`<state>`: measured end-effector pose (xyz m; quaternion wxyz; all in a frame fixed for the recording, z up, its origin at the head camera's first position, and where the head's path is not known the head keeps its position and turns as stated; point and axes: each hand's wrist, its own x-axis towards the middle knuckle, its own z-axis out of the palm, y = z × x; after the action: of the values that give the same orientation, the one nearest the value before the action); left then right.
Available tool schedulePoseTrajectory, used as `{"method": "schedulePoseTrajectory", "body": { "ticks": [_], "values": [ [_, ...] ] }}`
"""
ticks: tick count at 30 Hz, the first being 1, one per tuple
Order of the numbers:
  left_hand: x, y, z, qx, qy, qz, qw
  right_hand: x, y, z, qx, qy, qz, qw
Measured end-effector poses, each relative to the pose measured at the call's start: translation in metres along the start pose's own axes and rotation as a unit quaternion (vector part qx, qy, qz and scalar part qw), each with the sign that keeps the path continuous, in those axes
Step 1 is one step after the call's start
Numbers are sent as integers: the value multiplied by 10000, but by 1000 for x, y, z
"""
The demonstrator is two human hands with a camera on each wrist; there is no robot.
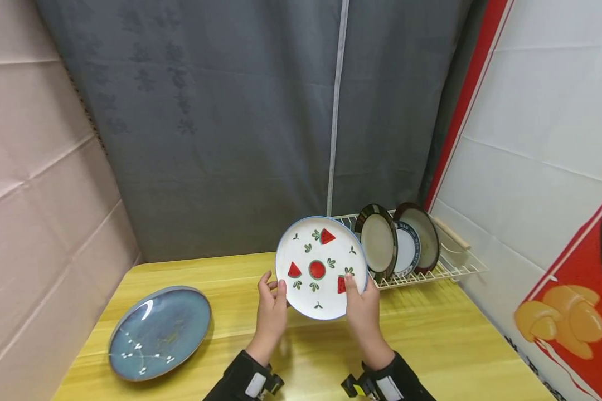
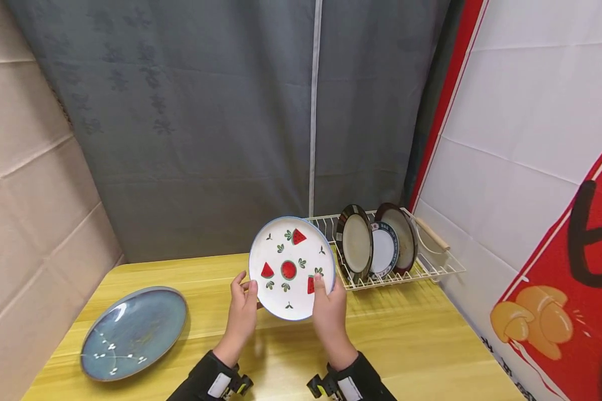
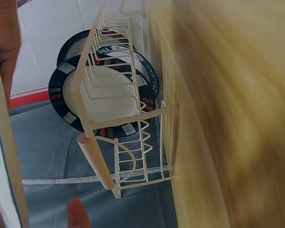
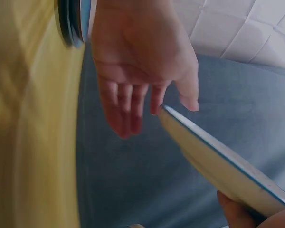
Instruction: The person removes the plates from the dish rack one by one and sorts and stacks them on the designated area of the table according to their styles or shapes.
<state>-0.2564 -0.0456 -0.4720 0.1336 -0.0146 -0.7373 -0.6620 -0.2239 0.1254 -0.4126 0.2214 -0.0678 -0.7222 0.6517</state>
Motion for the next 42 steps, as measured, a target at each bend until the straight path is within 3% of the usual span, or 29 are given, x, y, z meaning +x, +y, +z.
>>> {"method": "schedulePoseTrajectory", "body": {
  "ticks": [9, 14, 24, 32, 37, 42],
  "values": [
    [2, -2, 0, -723, -112, -223, 9971, -8, 15, 7, 1313, -160, 485, 9900],
    [0, 2, 1, -1064, -178, -175, 9940, -6, 23, 9, 1742, -242, 680, 9821],
    [-9, 14, -1, -673, 56, -10, 9977, -1, 34, 5, 1887, -526, 992, 9756],
    [-13, 26, -5, -568, 177, 74, 9982, -3, 38, 2, 2122, -791, 740, 9712],
    [-12, 27, -15, -481, 455, 130, 9977, -7, 41, -4, 2290, -1131, 748, 9639],
    [-9, 28, -28, -404, 763, 185, 9961, -5, 48, -15, 2259, -1160, 712, 9646]
  ]
}}
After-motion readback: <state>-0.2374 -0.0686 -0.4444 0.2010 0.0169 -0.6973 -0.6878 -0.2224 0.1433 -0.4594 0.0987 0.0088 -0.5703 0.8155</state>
